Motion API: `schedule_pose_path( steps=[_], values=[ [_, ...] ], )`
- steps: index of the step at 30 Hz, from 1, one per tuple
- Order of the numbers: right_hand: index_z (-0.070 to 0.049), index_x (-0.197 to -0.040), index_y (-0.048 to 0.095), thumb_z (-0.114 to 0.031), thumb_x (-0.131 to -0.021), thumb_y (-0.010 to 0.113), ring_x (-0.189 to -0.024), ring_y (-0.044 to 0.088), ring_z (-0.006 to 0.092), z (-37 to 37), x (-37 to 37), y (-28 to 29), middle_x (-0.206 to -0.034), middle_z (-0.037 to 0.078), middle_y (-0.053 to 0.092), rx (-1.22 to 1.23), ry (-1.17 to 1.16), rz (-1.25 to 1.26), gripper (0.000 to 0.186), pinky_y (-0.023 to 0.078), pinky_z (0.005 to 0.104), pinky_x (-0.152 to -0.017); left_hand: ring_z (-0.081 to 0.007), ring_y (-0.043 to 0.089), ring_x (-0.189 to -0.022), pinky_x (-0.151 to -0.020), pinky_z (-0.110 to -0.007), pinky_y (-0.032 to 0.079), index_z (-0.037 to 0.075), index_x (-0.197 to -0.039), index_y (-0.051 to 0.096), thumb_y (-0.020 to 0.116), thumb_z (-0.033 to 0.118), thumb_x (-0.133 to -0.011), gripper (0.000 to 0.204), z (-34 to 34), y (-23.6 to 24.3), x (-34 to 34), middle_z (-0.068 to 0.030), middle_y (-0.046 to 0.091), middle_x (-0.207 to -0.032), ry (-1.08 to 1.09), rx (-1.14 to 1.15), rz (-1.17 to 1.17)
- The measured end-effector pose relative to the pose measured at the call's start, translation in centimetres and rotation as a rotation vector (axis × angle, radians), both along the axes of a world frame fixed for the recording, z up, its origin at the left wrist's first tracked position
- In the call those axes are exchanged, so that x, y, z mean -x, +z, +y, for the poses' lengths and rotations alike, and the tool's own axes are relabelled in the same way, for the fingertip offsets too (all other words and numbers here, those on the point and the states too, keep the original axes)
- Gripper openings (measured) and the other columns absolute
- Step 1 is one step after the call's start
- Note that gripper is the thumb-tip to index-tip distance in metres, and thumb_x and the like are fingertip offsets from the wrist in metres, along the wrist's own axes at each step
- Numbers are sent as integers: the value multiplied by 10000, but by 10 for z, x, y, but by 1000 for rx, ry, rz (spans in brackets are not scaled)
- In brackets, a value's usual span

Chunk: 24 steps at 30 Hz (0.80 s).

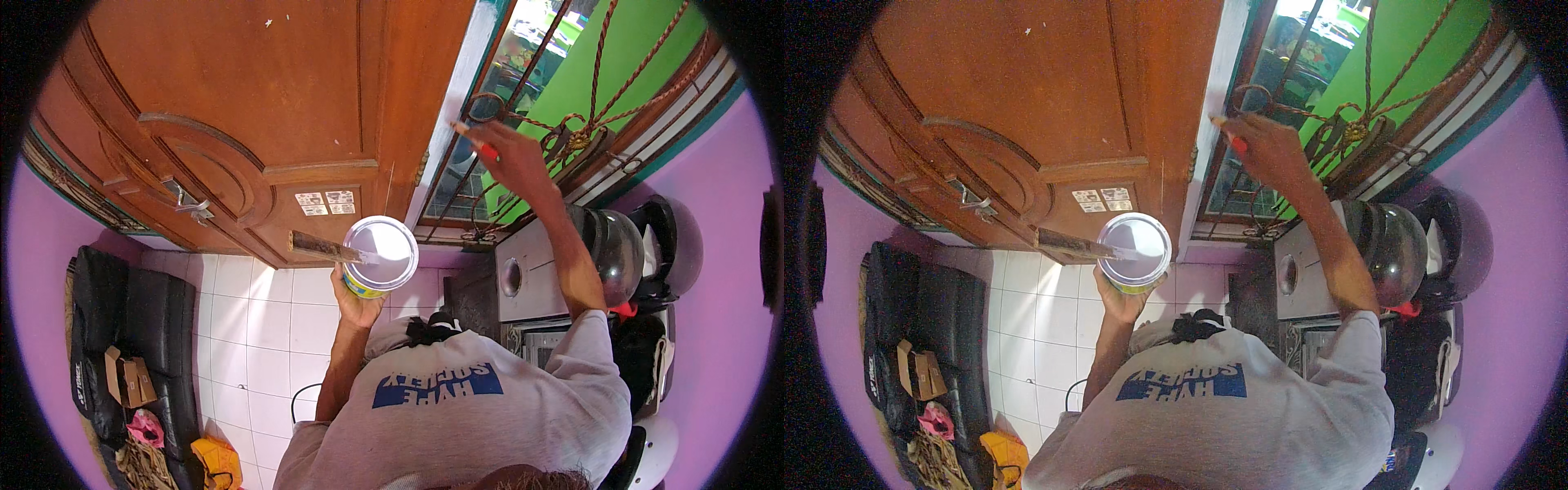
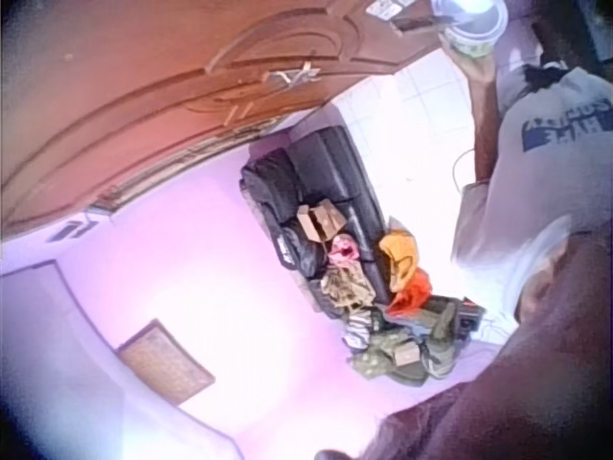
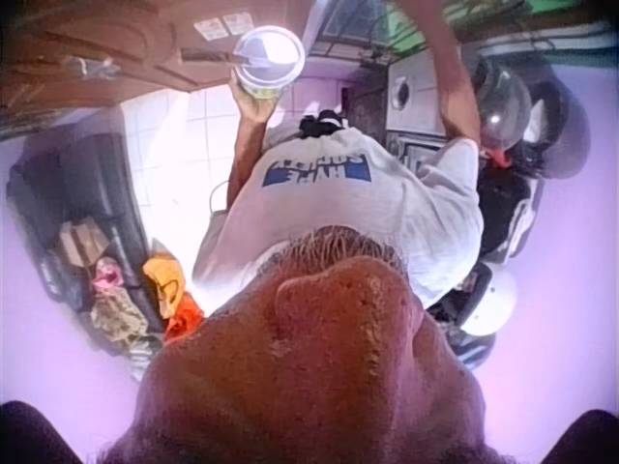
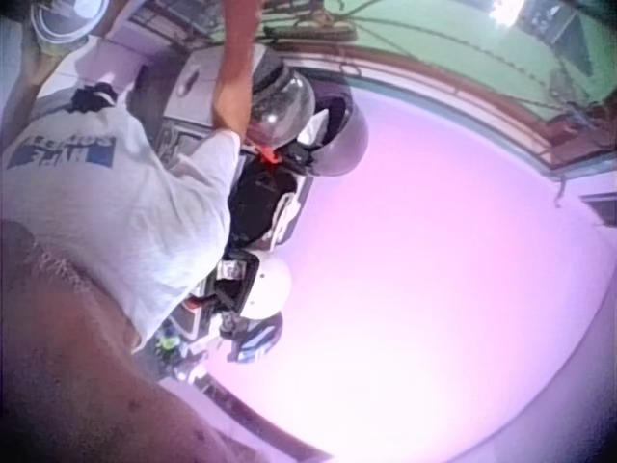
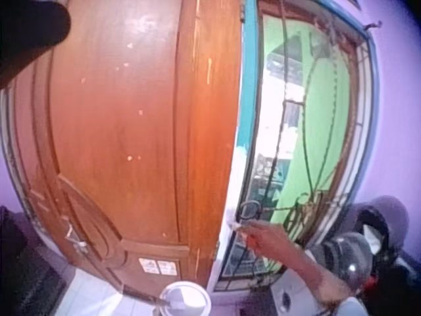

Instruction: The person paints the white door frame and adjacent wall trim using a paintbrush and a small paint can. They repeatedly dip the brush into the can and apply white paint to the vertical and horizontal sections of the frame, occasionally touching up spots with a finger.

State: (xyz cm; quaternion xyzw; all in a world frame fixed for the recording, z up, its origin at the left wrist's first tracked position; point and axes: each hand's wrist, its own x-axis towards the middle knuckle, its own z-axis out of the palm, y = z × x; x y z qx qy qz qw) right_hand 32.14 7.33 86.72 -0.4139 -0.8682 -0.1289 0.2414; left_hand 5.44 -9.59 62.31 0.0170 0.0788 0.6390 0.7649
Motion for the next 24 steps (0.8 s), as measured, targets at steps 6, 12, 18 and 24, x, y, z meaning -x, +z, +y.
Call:
schedule_pose_path(
  steps=[6,12,18,24],
  values=[
    [-146,-1225,700,-125,-935,688,-987,726,292,22,-6,55,-1149,101,729,-326,123,344,290,584,380,-851,-309,513,-1346,-1079,-535,471,124,-1505,433,575,622,-934,771,-3,4,-2,-115,509,-1490,15,19,36],
    [-109,-1268,669,-93,-911,718,-996,724,278,31,-12,3,-1197,101,712,-438,168,363,361,595,376,-831,-312,514,-1347,-1075,-543,472,130,-1501,439,565,616,-940,753,-2,3,-1,-111,510,-1490,19,9,32],
    [-108,-1251,683,-27,-880,724,-974,722,286,3,-7,-106,-1153,118,699,-219,79,197,381,605,392,-780,-310,519,-1345,-1066,-549,481,139,-1490,458,567,611,-939,734,-2,6,3,-104,522,-1482,3,-7,8],
    [-121,-1251,670,-46,-859,732,-923,726,301,1,-13,-167,-1105,112,701,27,41,142,404,609,391,-732,-309,526,-1339,-1056,-542,496,137,-1478,470,575,603,-936,723,-4,12,2,-105,537,-1465,-17,28,29]
  ],
)
